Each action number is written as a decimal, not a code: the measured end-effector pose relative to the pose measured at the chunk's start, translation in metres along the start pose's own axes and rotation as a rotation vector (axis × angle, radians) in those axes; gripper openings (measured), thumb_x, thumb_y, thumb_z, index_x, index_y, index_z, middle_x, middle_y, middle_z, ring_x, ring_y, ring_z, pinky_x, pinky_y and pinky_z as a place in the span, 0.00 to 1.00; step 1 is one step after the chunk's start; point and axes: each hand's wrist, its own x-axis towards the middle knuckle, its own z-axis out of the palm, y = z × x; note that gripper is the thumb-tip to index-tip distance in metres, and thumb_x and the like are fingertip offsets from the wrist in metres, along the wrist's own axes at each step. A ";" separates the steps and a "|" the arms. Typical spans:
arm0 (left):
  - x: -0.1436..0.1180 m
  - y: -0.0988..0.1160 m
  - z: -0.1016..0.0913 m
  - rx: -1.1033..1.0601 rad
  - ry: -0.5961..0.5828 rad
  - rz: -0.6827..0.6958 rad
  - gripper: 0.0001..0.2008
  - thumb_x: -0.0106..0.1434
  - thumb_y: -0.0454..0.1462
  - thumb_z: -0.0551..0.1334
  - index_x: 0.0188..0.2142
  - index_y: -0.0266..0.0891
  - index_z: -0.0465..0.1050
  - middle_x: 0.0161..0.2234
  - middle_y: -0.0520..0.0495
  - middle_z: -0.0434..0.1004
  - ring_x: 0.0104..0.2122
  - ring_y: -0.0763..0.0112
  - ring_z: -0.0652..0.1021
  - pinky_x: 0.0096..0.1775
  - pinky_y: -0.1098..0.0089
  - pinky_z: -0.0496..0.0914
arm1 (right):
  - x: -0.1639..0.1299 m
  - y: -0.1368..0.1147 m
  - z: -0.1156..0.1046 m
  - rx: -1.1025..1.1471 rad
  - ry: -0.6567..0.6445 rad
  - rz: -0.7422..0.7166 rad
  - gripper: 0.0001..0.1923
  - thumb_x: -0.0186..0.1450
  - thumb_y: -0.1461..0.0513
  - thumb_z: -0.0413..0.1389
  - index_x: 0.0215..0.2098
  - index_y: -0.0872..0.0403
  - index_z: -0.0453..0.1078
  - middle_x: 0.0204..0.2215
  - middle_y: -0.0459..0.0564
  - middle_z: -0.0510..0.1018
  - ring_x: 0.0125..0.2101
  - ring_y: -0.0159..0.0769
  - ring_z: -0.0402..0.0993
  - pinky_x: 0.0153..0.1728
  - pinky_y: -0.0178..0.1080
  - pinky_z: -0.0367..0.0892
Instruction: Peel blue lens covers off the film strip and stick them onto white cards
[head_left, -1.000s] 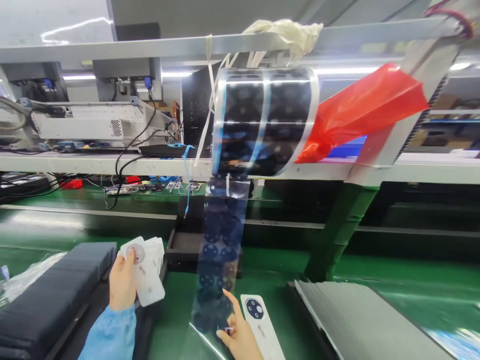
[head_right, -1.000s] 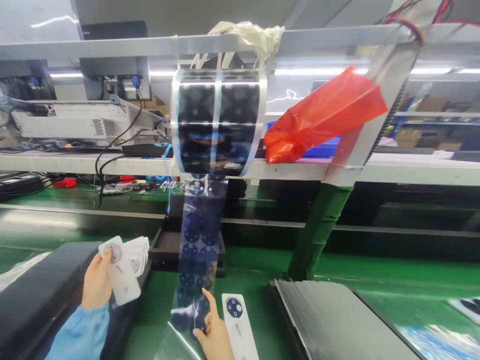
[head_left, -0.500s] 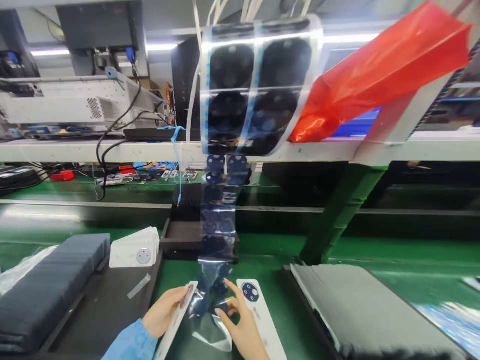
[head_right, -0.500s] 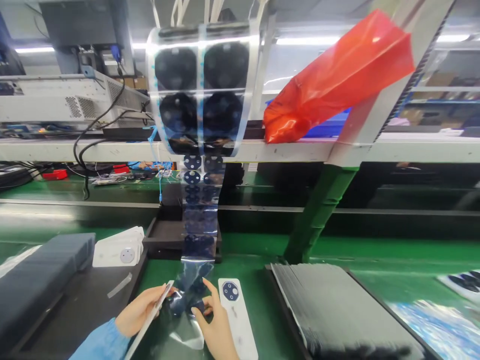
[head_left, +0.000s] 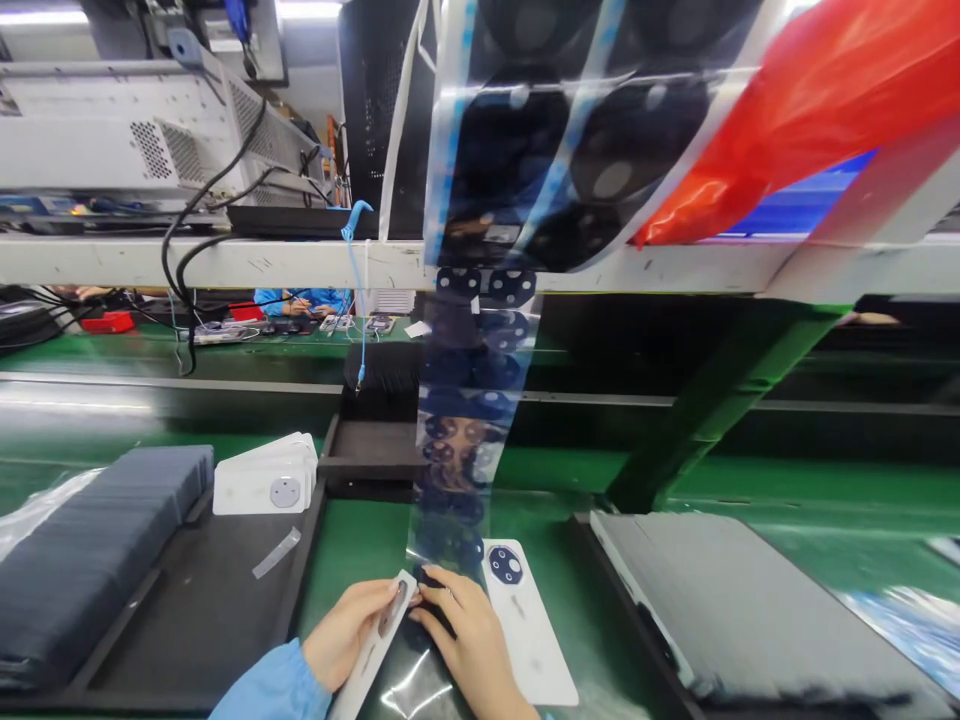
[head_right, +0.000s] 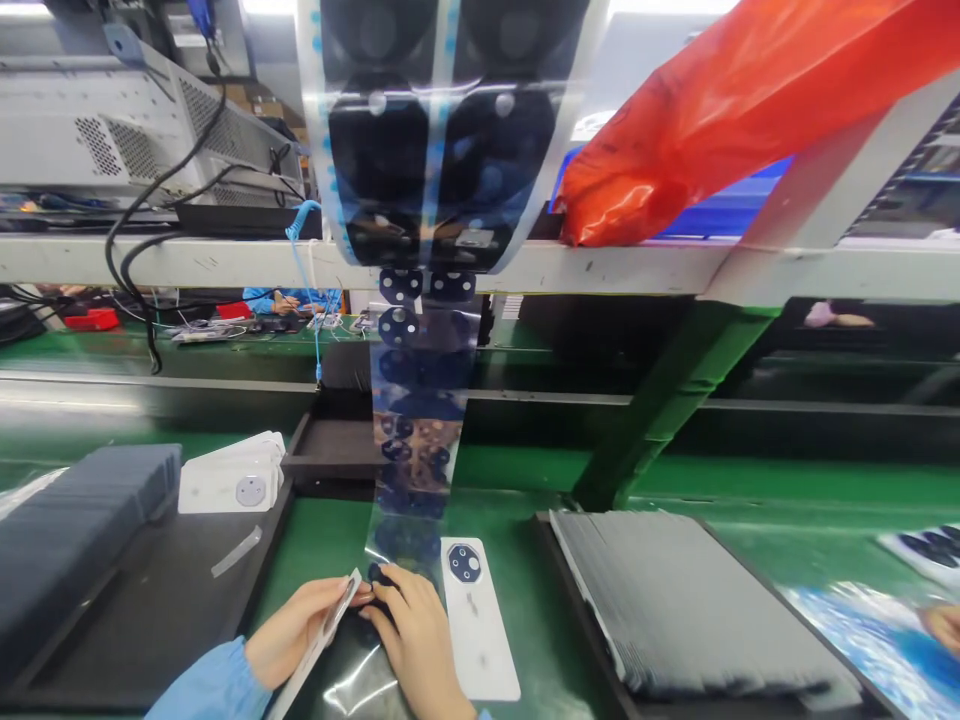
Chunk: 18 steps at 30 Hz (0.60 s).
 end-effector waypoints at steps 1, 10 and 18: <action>0.000 0.000 0.001 -0.007 0.014 -0.014 0.21 0.46 0.48 0.80 0.33 0.34 0.87 0.32 0.41 0.88 0.31 0.66 0.79 0.42 0.70 0.70 | -0.001 0.000 0.000 0.005 0.002 -0.004 0.08 0.73 0.61 0.54 0.40 0.50 0.75 0.43 0.55 0.84 0.41 0.46 0.83 0.40 0.47 0.80; 0.002 0.003 -0.005 -0.037 0.103 -0.076 0.20 0.46 0.48 0.80 0.32 0.36 0.87 0.31 0.45 0.88 0.20 0.76 0.71 0.25 0.73 0.62 | -0.005 0.000 0.000 0.028 -0.032 0.075 0.09 0.67 0.59 0.63 0.44 0.52 0.75 0.47 0.58 0.83 0.46 0.50 0.82 0.43 0.48 0.79; 0.002 -0.006 -0.003 0.003 0.026 -0.090 0.18 0.41 0.45 0.82 0.25 0.34 0.84 0.25 0.47 0.83 0.28 0.69 0.77 0.32 0.74 0.68 | -0.006 0.002 -0.002 0.041 -0.180 0.022 0.29 0.59 0.61 0.70 0.59 0.50 0.72 0.58 0.56 0.78 0.59 0.56 0.73 0.59 0.61 0.69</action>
